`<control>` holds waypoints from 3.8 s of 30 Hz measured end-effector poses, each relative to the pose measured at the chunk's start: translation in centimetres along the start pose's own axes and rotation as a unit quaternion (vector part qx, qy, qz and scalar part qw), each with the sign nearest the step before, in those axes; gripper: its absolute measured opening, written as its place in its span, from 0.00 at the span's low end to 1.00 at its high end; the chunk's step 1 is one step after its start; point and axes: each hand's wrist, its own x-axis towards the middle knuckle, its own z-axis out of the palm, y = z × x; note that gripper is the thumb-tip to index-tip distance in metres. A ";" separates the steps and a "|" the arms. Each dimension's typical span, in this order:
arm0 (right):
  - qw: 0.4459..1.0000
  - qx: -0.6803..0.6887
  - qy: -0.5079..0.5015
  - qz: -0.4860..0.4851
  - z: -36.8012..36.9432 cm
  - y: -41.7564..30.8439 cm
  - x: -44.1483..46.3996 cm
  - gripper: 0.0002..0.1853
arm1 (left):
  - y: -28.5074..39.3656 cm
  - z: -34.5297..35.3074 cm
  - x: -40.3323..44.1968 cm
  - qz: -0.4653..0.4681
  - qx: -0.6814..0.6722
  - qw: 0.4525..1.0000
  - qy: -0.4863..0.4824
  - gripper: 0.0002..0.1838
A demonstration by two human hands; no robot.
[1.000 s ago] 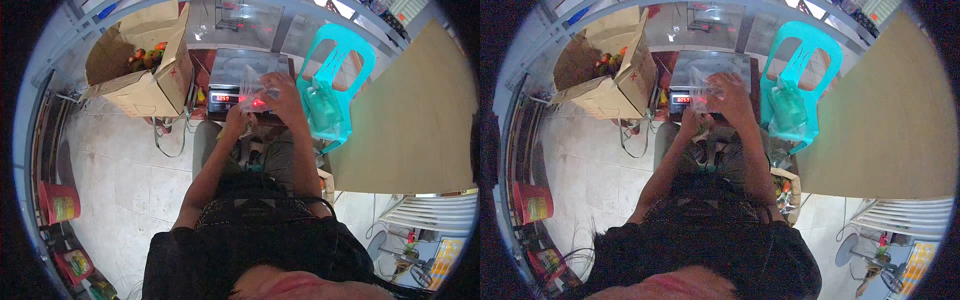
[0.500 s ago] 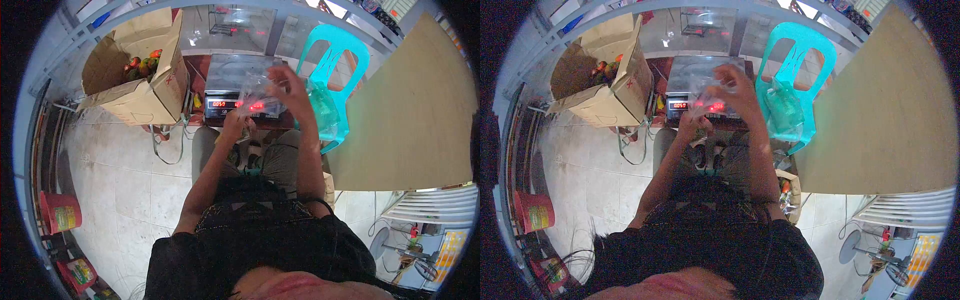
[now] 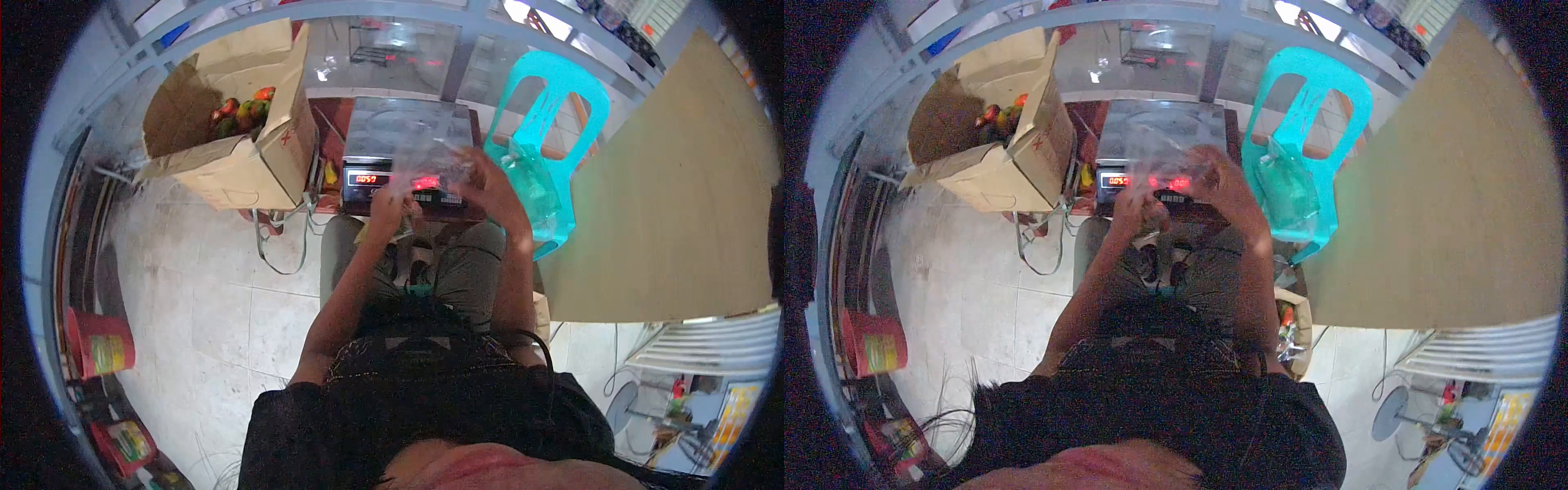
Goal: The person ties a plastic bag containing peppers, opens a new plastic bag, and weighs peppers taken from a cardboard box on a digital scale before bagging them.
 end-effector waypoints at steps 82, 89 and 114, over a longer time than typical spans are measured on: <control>0.974 -0.204 -0.101 0.009 6.7 9.0 -2.7 0.12 | 2.8 -3.4 0.4 0.047 0.094 0.946 -0.306 0.17; 0.975 -0.084 -0.188 0.078 4.9 7.2 -2.5 0.10 | 2.6 -4.9 -0.6 -0.127 -0.262 0.920 -0.261 0.18; 0.973 0.162 -0.086 -0.141 0.8 9.3 -2.6 0.18 | 13.8 -8.6 9.2 -0.220 -0.390 0.874 -0.189 0.06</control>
